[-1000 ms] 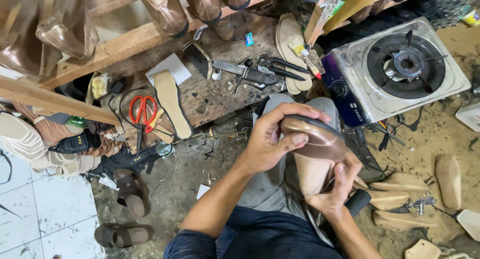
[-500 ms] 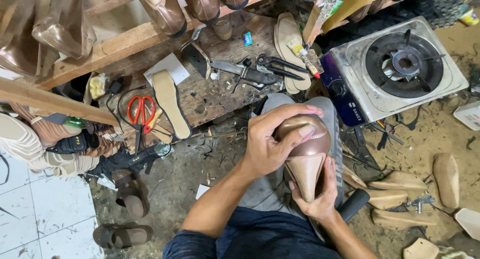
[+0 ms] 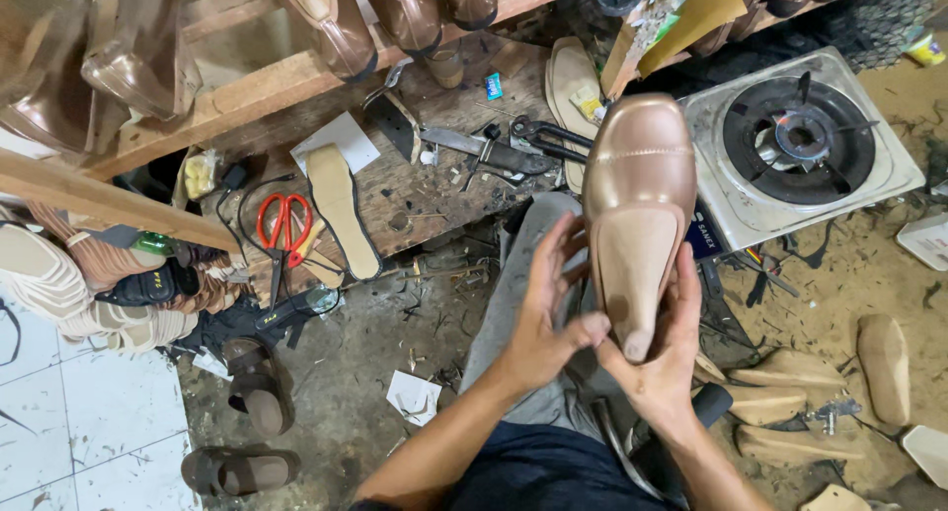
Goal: The person smooths the edges of a shoe upper with a curved metal tool, then applies glue to the sole edge and attaches a black rubber outsole. The person presses the sole into place and inspects the finished shoe.
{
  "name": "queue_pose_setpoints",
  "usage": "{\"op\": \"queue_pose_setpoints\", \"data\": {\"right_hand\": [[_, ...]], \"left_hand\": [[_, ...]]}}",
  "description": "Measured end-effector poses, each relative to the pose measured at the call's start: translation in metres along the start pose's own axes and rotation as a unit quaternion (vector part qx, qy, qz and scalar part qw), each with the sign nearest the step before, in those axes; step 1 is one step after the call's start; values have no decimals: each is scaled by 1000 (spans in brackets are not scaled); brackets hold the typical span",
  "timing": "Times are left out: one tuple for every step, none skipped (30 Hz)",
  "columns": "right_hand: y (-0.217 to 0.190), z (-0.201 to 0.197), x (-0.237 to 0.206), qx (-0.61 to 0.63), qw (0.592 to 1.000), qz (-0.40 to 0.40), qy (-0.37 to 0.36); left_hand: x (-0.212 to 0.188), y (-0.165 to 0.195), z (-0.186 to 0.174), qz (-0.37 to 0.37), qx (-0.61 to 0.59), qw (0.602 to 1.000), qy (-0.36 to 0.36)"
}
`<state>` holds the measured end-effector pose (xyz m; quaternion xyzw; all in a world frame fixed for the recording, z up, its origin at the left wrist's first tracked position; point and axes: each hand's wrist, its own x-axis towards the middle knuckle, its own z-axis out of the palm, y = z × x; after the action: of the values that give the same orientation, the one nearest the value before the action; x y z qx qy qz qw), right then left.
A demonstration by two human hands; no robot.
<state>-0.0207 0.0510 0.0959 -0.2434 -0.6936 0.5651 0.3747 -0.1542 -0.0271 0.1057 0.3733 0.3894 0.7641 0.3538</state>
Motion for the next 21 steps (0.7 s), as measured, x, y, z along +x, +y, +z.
{"op": "queue_pose_setpoints", "data": {"right_hand": [[-6,1,5,8,999,-25,-32],[-10,3,8,16,997,-50,-65],[-14,4,11,25,992,-75,-100],[-19,5,13,-5,986,-114,-120],[-22,6,13,-34,978,-154,-139],[-25,8,14,-63,967,-194,-155],[-27,10,16,-31,971,-174,-158],[-28,14,17,2,975,-153,-160],[-29,16,21,35,978,-131,-161],[-30,18,27,52,983,-92,-151],[-30,20,36,68,986,-51,-140],[-29,22,44,84,988,-8,-128],[-29,23,55,112,983,-12,-146],[-30,22,67,140,977,-14,-163],[-32,19,76,165,970,-13,-178],[-34,16,84,191,963,5,-190],[-37,12,94,216,955,18,-202],[-40,9,98,243,945,32,-216],[-44,6,100,192,958,44,-209],[-47,4,101,140,968,54,-202],[-49,3,100,90,974,61,-199]], "left_hand": [[-7,-4,1,-9,23,1000,-18],[-10,-9,0,-13,-2,1000,8],[-13,-13,-2,-14,-26,999,35],[-16,-18,-4,-14,-51,997,64],[-16,-21,-15,-44,-103,987,115],[-15,-24,-31,-74,-157,971,162],[-16,-27,-45,-104,-209,950,207],[-22,-30,-58,-109,-225,943,218],[-29,-33,-75,-115,-241,937,227],[-34,-38,-88,-121,-256,930,236],[-40,-47,-97,-89,-258,940,207],[-48,-56,-104,-60,-261,947,177],[-55,-65,-110,-33,-265,953,146],[-61,-73,-117,-32,-284,950,124],[-69,-79,-122,-34,-306,946,102],[-75,-82,-126,-38,-330,940,80],[-73,-84,-133,-69,-275,955,87],[-68,-83,-139,-99,-219,966,96],[-63,-80,-140,-129,-162,973,103],[-53,-77,-139,-121,-120,978,120],[-38,-71,-136,-107,-75,982,138]]}}
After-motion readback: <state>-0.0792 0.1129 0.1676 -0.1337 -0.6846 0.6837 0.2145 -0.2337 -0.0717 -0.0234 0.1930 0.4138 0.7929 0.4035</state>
